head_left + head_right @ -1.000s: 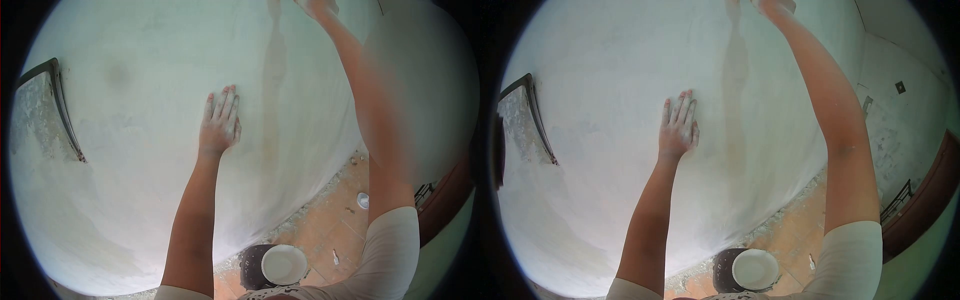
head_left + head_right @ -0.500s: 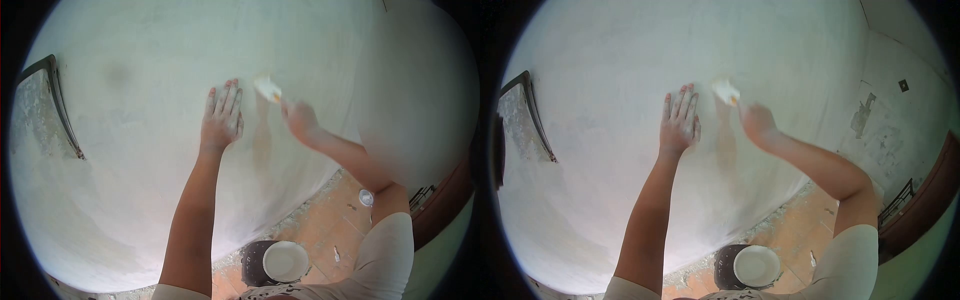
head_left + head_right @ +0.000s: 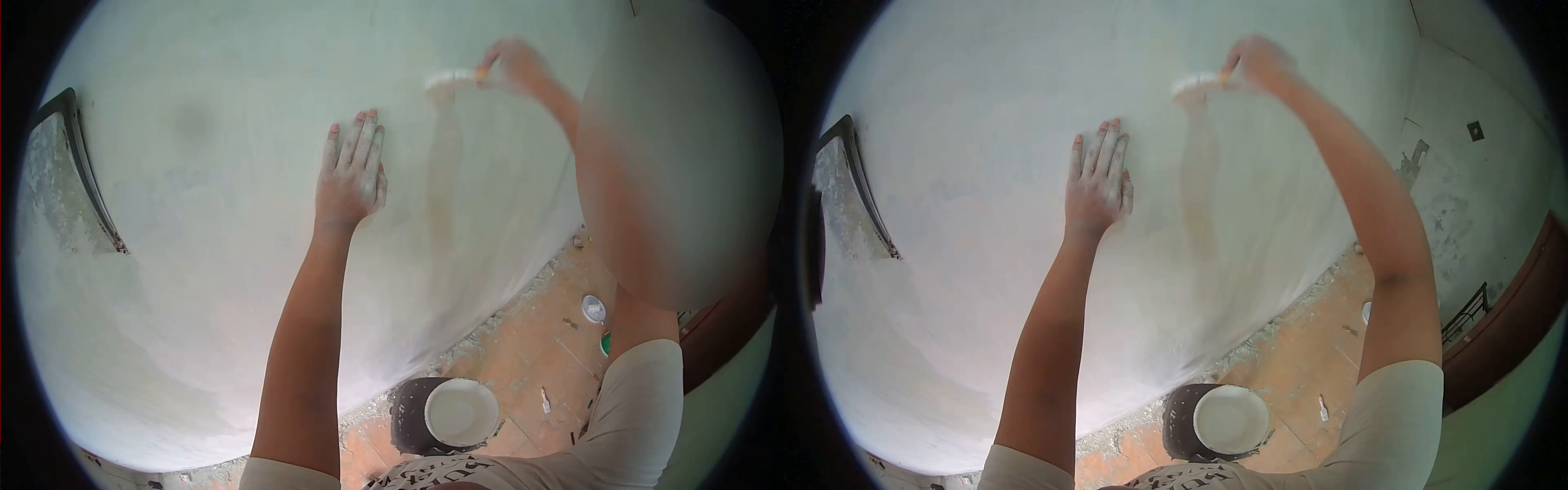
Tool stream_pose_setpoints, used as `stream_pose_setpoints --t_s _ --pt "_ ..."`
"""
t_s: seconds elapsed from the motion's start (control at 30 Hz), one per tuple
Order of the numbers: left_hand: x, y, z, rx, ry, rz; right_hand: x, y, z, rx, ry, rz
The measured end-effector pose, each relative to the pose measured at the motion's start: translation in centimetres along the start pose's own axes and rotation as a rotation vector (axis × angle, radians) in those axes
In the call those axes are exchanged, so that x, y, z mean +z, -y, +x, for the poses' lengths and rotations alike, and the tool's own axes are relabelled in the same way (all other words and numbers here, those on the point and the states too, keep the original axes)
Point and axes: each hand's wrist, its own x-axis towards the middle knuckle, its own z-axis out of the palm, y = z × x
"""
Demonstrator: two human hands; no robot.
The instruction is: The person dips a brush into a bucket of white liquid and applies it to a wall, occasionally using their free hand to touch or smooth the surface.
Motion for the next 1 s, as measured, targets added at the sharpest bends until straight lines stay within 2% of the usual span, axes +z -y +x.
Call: stream_pose_setpoints --t_s 0.07,0.1,0.17,0.2,0.27,0.33,0.4,0.43,0.47,0.53,0.6,0.67,0.73,0.77,0.8,0.83,0.93,1.0 --pt "0.0 0.0 0.1 0.003 -0.004 0.030 -3.2 0.6 0.9 0.167 -0.209 0.009" --pt "0.1 0.1 0.1 0.003 0.001 0.026 -5.2 2.0 0.8 0.169 -0.203 0.010" --pt "0.2 0.2 0.0 0.006 -0.025 0.020 -8.1 5.1 -0.1 0.618 -0.380 0.361" --pt "0.2 0.1 -0.1 0.005 -0.019 0.018 -6.9 3.8 0.0 0.620 -0.375 0.362" --pt "0.1 0.2 0.0 0.010 -0.013 0.018 -1.8 -0.3 0.2 0.271 -0.564 0.250" --pt "0.1 0.2 0.0 0.012 0.002 0.018 4.3 -0.7 -0.8 0.230 -0.438 0.223" --pt "0.0 0.1 -0.1 0.014 0.019 0.010 10.1 2.8 -4.3 0.388 -0.394 0.437" --pt "-0.1 0.0 -0.1 0.016 0.015 0.018 12.6 4.4 -7.1 0.246 -0.398 0.208" --pt "0.0 0.0 0.0 0.018 0.009 0.028 16.5 4.8 -9.1 0.136 -0.553 0.206" --pt "0.2 0.1 0.0 0.029 0.003 0.017 20.6 7.5 -13.9 0.161 -0.581 0.355" --pt "0.3 0.1 -0.2 0.039 0.008 0.007 23.8 9.4 -18.6 0.142 -0.559 0.400" --pt "0.3 0.2 -0.1 0.063 0.030 0.010 25.4 11.4 -23.5 0.167 -0.440 0.421" --pt "0.2 0.3 -0.1 0.064 0.038 0.019 27.0 12.4 -28.3 0.230 -0.187 0.406" --pt "0.2 0.2 -0.1 0.060 0.036 0.025 27.2 12.4 -30.1 0.235 -0.181 0.410" --pt "0.2 0.1 0.0 0.061 0.044 0.021 27.1 12.3 -31.6 0.260 -0.010 0.408" --pt "0.3 0.1 0.0 0.056 0.041 0.042 27.0 12.0 -32.7 0.283 0.161 0.403" --pt "0.0 0.3 0.2 0.051 0.026 0.044 26.3 9.9 -32.5 0.326 0.224 0.549" --pt "-0.4 0.3 0.2 0.097 -0.006 -0.145 25.2 8.7 -30.1 0.275 0.255 0.437"
